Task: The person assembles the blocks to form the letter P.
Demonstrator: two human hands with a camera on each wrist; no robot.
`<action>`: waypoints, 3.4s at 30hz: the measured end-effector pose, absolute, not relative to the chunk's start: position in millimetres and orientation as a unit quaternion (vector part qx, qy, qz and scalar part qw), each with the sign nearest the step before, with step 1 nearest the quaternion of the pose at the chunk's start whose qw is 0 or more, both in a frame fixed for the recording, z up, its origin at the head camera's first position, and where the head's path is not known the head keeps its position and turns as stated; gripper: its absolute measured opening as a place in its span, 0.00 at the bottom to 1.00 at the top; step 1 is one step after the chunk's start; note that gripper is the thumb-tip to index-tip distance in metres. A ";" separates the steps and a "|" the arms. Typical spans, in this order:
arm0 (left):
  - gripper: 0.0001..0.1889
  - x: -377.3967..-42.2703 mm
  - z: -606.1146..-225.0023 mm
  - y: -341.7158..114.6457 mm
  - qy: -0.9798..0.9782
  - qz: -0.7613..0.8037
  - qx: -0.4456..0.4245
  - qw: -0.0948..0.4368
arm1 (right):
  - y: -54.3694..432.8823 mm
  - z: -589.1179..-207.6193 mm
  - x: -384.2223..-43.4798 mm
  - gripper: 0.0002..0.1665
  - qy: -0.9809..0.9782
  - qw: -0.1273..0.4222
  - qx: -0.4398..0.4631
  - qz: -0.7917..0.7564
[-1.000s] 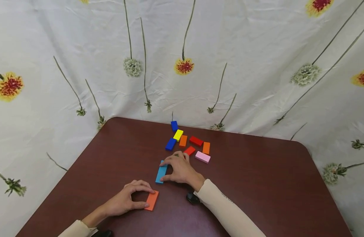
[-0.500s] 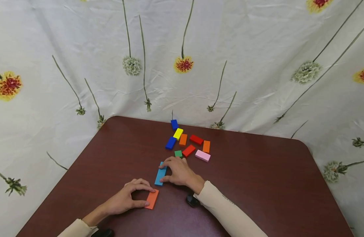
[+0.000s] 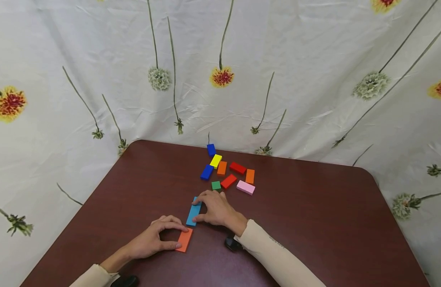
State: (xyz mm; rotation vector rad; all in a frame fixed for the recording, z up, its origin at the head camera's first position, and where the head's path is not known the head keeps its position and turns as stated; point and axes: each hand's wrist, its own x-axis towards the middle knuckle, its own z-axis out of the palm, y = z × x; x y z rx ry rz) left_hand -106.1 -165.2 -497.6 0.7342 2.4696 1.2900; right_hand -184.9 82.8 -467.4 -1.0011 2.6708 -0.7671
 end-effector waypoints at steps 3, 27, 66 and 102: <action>0.19 -106.6 -498.0 -165.4 0.849 0.445 0.253 0.131 | 82.4 -467.1 -184.7 0.28 0.900 0.095 -0.337 -0.258; 0.19 -106.9 -498.1 -165.3 0.848 0.445 0.260 0.125 | 79.7 -466.8 -181.7 0.29 0.906 0.096 -0.338 -0.235; 0.23 -116.6 -497.2 -167.8 0.840 0.437 0.291 0.138 | 80.2 -443.5 -264.6 0.23 0.906 0.093 -0.299 -0.284; 0.22 -117.5 -496.4 -165.6 0.835 0.446 0.291 0.139 | 81.5 -468.9 -286.2 0.08 0.929 0.077 -0.206 -0.297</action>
